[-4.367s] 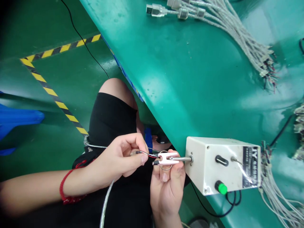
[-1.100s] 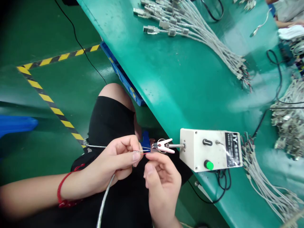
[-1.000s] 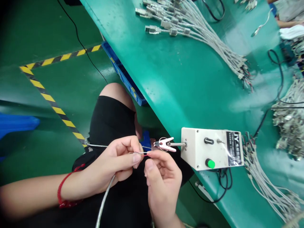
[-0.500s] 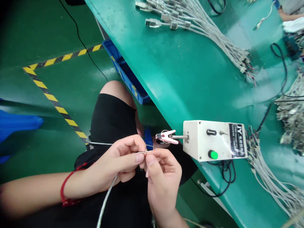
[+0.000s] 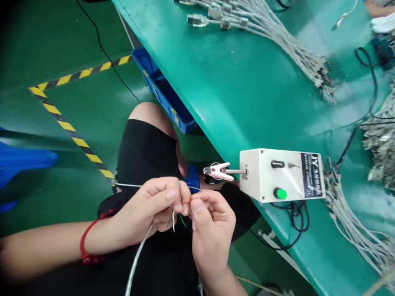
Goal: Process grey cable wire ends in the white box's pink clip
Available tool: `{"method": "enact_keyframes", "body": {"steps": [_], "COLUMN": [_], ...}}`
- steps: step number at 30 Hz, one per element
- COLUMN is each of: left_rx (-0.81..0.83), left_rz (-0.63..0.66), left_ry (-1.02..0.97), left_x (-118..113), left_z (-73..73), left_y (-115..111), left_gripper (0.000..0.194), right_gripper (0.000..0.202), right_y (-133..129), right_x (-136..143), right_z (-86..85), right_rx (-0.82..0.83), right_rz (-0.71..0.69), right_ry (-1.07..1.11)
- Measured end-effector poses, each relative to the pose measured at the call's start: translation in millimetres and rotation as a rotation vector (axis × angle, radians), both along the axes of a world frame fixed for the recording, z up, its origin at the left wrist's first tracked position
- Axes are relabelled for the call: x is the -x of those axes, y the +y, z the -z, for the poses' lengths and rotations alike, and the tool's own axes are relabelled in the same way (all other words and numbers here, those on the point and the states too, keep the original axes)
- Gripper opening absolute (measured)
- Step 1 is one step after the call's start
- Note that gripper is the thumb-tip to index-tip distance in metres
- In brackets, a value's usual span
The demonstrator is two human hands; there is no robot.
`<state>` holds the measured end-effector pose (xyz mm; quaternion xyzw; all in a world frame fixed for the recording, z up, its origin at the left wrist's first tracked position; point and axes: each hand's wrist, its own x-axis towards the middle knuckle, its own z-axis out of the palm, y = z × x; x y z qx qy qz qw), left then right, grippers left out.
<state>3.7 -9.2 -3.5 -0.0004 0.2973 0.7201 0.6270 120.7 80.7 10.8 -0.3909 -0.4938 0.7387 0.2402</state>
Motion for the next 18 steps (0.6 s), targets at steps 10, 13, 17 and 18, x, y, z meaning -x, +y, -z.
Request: {"method": "enact_keyframes", "body": {"steps": [10, 13, 17, 18], "left_rx": [0.059, 0.063, 0.074, 0.083], "left_rz": [0.107, 0.185, 0.147, 0.124], "left_ry": [0.061, 0.074, 0.077, 0.076], "left_x": [6.9, 10.6, 10.8, 10.5], "left_z": [-5.8, -5.7, -2.2, -1.4], "left_y": [4.4, 7.1, 9.1, 9.2], "left_gripper": [0.030, 0.025, 0.024, 0.023], "right_gripper": [0.006, 0.009, 0.010, 0.010], "right_y": [3.5, 4.2, 6.0, 6.4], "right_x": [-2.8, -2.8, 0.6, 1.7], "right_z": [2.1, 2.2, 2.7, 3.2], "right_rx": [-0.088, -0.102, -0.112, -0.116], "right_rz": [0.020, 0.002, -0.004, 0.000], "right_ry": [-0.052, -0.034, -0.025, -0.025]}}
